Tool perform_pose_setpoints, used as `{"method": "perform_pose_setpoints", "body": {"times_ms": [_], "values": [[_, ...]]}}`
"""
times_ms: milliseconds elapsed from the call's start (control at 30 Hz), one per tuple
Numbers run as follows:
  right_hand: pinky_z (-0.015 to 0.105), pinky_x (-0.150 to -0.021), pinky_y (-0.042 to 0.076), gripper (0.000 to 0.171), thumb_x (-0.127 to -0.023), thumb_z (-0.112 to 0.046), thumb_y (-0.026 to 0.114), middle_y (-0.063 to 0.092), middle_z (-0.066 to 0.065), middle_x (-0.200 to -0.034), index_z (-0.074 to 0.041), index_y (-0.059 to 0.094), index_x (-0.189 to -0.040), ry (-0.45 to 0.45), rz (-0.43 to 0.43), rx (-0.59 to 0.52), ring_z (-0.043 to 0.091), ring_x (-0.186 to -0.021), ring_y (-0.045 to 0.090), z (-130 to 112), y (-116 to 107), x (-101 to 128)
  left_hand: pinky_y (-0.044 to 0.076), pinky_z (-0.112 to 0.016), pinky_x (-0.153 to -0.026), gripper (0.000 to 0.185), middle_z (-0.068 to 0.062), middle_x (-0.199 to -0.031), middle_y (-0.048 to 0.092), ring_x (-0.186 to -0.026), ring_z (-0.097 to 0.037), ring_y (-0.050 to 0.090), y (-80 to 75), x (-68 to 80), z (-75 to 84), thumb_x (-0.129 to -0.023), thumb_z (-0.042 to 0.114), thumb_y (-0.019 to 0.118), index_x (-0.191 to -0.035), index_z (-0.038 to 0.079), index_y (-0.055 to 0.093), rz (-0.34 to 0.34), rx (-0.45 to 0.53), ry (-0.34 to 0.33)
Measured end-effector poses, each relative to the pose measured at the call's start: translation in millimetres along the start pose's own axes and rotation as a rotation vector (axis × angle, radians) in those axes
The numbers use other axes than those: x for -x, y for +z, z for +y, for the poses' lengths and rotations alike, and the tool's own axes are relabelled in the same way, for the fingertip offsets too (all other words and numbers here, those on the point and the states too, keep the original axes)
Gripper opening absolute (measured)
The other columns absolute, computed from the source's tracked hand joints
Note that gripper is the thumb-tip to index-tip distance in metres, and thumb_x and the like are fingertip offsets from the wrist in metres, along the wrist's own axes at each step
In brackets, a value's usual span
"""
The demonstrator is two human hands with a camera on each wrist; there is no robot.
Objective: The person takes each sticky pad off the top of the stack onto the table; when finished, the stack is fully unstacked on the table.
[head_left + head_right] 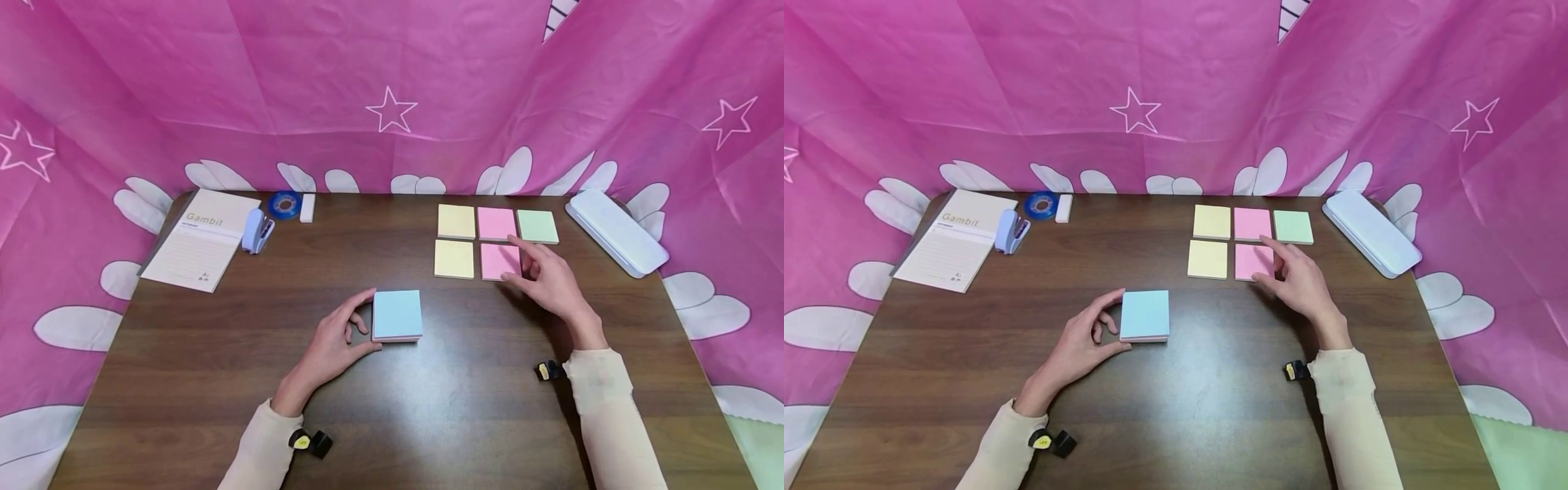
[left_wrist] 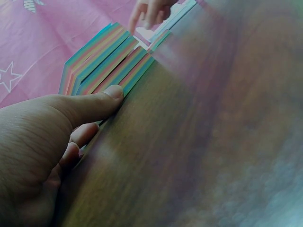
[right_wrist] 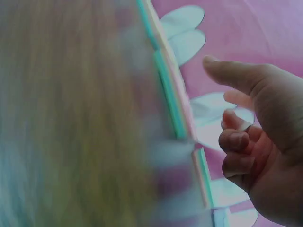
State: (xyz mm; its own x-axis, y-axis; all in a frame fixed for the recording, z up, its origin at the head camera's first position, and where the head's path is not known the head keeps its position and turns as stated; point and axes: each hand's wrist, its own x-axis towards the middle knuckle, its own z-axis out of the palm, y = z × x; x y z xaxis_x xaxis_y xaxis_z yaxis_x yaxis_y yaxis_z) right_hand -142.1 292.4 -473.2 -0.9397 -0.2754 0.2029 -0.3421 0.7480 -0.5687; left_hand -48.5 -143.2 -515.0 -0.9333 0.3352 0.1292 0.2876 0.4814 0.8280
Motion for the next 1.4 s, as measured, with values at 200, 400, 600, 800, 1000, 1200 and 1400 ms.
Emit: {"method": "perform_pose_setpoints", "body": {"times_ms": [200,400,600,800,1000,1200,1400], "values": [[0.025,-0.066,0.044,0.065,-0.093,-0.006,0.09,0.062,0.003,-0.086,-0.009,0.066,-0.153,-0.106,0.011,-0.107,0.014,-0.072,0.055,-31.2,6.8,-3.0,0.044,-0.027,-0.064,0.101,0.0,-0.101,0.068,-0.072,-0.011,0.051,-1.0,-0.2,1.8,-0.082,0.007,0.101,-0.167,0.021,0.049,0.005,-0.009,0.004],[0.031,-0.067,0.044,0.062,-0.093,-0.01,0.091,0.061,-0.001,-0.083,-0.003,0.066,-0.15,-0.191,-0.069,-0.161,0.012,-0.071,0.053,-70.8,31.6,-1.3,0.044,-0.026,-0.065,0.101,-0.001,-0.104,0.067,-0.073,-0.011,0.052,-0.7,-0.5,2.3,-0.082,0.007,0.1,-0.167,0.022,0.048,0.0,-0.008,-0.002],[0.032,-0.068,0.043,0.068,-0.094,-0.025,0.092,0.061,-0.001,-0.086,-0.007,0.065,-0.154,-0.211,-0.173,-0.17,0.011,-0.07,0.051,-105.7,54.4,5.4,0.044,-0.026,-0.065,0.102,-0.001,-0.106,0.067,-0.075,-0.011,0.053,0.0,-2.0,2.4,-0.083,0.007,0.1,-0.168,0.023,0.047,-0.008,-0.001,-0.009],[0.03,-0.067,0.042,0.082,-0.088,-0.032,0.097,0.061,0.0,-0.086,-0.005,0.062,-0.157,-0.187,-0.184,-0.189,0.01,-0.07,0.049,-123.9,69.3,11.7,0.044,-0.026,-0.065,0.103,-0.002,-0.114,0.069,-0.077,-0.012,0.053,-0.2,-2.9,1.2,-0.082,0.007,0.1,-0.169,0.021,0.046,-0.007,-0.006,0.0],[0.031,-0.069,0.044,0.098,-0.082,-0.043,0.099,0.06,-0.003,-0.093,-0.006,0.056,-0.162,-0.173,-0.216,-0.126,0.01,-0.076,0.05,-133.4,85.7,15.9,0.046,-0.025,-0.065,0.1,-0.002,-0.115,0.068,-0.077,-0.011,0.055,-1.1,-2.6,1.9,-0.082,0.009,0.101,-0.167,0.019,0.048,-0.01,-0.022,-0.015],[0.032,-0.073,0.046,0.097,-0.08,-0.042,0.102,0.061,0.0,-0.099,-0.006,0.058,-0.159,-0.147,-0.215,-0.091,0.014,-0.082,0.055,-137.4,95.7,18.7,0.046,-0.025,-0.066,0.098,-0.003,-0.128,0.066,-0.081,-0.011,0.057,-1.6,-2.2,3.5,-0.084,0.01,0.1,-0.167,0.019,0.049,-0.023,-0.032,-0.041],[0.031,-0.074,0.046,0.091,-0.079,-0.036,0.103,0.061,0.003,-0.105,-0.006,0.062,-0.154,-0.12,-0.223,-0.154,0.019,-0.085,0.058,-136.6,97.1,18.9,0.046,-0.025,-0.067,0.098,-0.003,-0.131,0.065,-0.082,-0.011,0.056,-0.9,-1.5,2.5,-0.084,0.01,0.099,-0.168,0.02,0.048,-0.028,-0.033,-0.049]]}}
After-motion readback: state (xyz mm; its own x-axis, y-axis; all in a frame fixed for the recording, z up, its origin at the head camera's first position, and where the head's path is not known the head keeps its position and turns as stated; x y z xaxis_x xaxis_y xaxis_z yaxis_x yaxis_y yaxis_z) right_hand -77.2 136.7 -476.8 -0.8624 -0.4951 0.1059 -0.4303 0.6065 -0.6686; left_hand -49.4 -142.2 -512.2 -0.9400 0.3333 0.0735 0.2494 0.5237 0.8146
